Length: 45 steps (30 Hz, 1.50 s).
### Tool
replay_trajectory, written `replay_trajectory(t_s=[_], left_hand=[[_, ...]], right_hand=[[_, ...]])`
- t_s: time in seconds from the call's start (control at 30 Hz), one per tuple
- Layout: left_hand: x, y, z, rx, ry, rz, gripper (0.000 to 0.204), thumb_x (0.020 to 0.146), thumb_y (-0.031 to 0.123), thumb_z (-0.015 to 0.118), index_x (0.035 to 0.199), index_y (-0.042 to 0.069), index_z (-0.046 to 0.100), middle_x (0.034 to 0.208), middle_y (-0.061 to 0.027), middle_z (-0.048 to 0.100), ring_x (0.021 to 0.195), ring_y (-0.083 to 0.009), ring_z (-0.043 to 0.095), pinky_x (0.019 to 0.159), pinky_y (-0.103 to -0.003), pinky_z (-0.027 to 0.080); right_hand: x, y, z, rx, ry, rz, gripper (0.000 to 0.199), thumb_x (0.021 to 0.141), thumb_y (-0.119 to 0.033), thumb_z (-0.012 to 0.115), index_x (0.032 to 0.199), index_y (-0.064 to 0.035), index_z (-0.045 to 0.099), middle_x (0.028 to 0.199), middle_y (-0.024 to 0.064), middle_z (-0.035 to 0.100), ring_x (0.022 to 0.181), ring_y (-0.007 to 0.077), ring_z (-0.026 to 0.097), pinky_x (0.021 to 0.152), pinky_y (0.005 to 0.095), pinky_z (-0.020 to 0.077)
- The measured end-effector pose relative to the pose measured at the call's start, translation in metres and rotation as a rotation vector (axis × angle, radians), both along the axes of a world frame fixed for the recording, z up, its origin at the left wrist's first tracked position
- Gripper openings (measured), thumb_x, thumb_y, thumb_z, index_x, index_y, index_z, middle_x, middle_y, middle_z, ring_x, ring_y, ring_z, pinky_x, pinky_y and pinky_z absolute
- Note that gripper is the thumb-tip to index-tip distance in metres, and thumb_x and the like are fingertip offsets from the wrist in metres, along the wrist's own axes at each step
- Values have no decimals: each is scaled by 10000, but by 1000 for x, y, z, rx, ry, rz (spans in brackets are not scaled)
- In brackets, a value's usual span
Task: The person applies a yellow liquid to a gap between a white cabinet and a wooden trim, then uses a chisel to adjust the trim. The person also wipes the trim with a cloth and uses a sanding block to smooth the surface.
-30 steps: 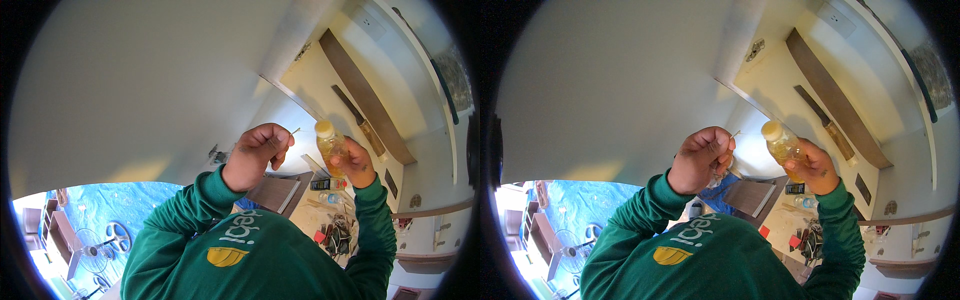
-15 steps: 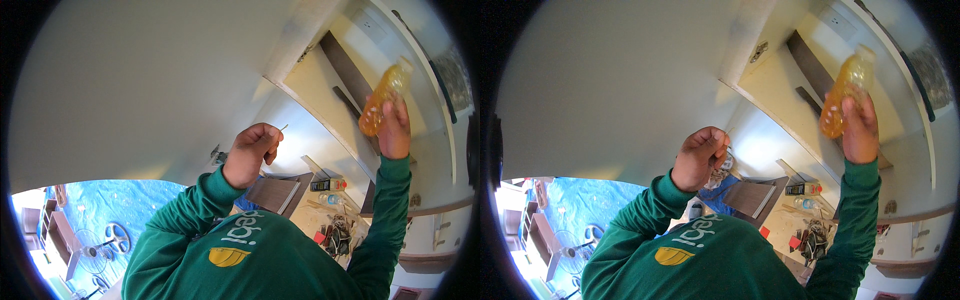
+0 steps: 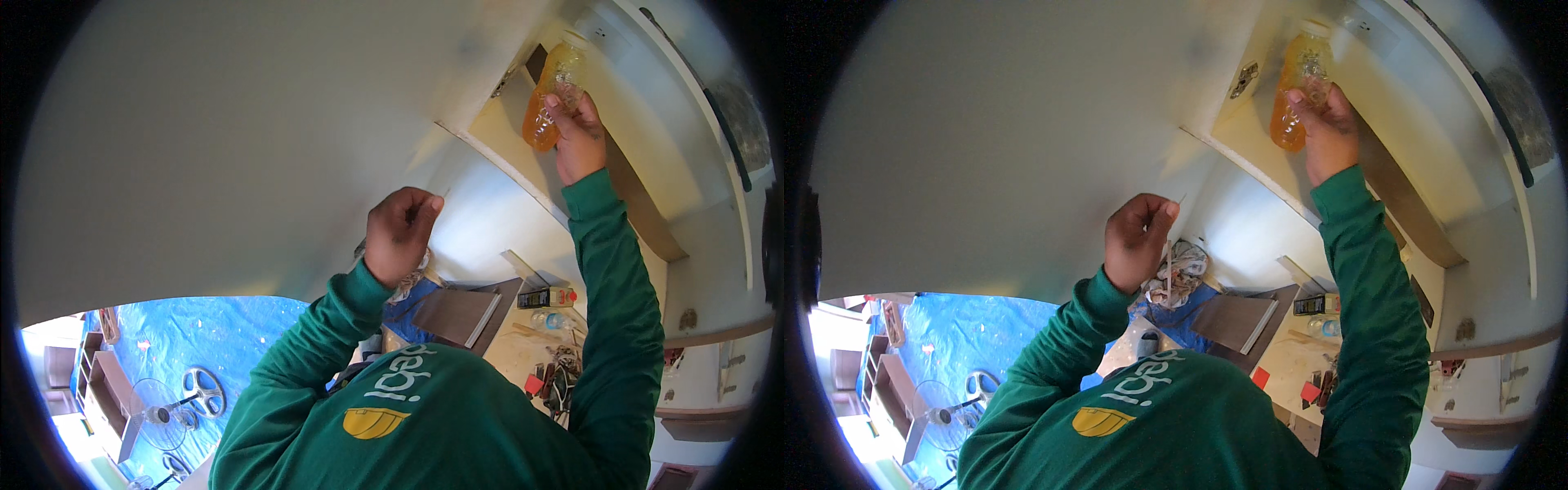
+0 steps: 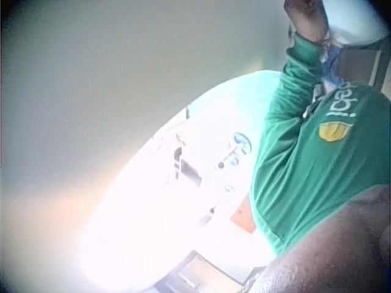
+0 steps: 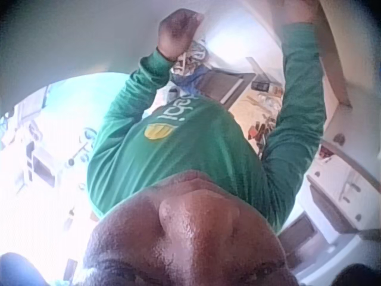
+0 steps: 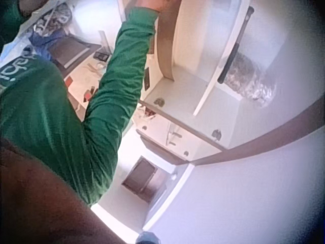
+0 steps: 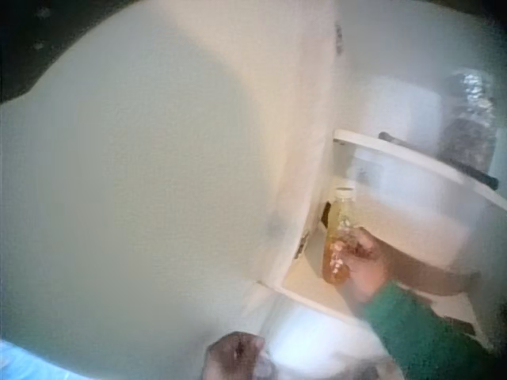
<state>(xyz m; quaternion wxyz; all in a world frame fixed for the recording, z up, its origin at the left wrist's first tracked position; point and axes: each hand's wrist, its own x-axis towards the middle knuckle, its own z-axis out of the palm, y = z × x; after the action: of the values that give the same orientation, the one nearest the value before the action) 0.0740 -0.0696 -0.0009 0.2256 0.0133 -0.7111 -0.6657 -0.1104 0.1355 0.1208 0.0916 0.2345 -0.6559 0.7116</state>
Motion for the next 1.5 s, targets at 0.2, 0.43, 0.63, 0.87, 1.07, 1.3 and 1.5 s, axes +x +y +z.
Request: replay_trajectory(t_s=[0.2,0.43,0.63,0.87,1.07,1.3,1.5], left_hand=[[-35,6,-5,480,-57,6,223,997,210,617,991,-12,634,776,-17,595,598,-84,501,559,-252,428],[-69,17,1,1009,-85,-66,194,983,205,626,967,12,620,775,-19,559,629,-122,496,580,-267,420],[-83,26,3,1208,-82,-131,126,990,210,612,977,85,616,800,2,585,691,-136,530,673,-285,441],[-95,28,0,1264,-76,-150,117,999,218,593,977,106,620,810,8,606,701,-138,539,695,-288,449],[-97,32,6,1271,-48,-120,131,1002,212,582,976,88,614,810,-1,606,708,-144,538,687,-285,450],[-100,35,8,1288,-28,-47,123,995,195,583,957,80,606,790,-15,599,690,-146,526,669,-288,444],[-102,35,10,1291,-31,-34,124,994,188,581,949,75,603,790,-18,591,682,-147,517,662,-290,438]], right_hand=[[-5,-7,-11,-28,60,-13,357,933,-113,715,1261,-65,583,1163,30,647,1073,137,599,974,304,465],[9,-16,-18,-17,66,-91,343,972,-203,675,1267,-57,576,1181,40,633,1083,148,595,966,317,479],[10,-16,-20,-112,16,-30,433,942,-173,695,1327,-76,521,1193,31,600,1084,171,574,950,341,483],[-6,-8,-28,-136,-43,4,400,962,-170,672,1321,-63,530,1191,46,608,1084,173,582,958,343,488],[-5,-10,-26,-131,-45,46,362,981,-154,644,1316,-65,537,1190,48,619,1094,181,594,964,352,494],[-8,-8,-27,-127,-42,59,350,984,-155,640,1309,-73,542,1182,52,624,1084,190,605,965,356,496],[-12,-5,-29,-51,9,38,407,1004,-261,624,1350,-83,505,1205,106,627,1075,264,639,948,417,533]])
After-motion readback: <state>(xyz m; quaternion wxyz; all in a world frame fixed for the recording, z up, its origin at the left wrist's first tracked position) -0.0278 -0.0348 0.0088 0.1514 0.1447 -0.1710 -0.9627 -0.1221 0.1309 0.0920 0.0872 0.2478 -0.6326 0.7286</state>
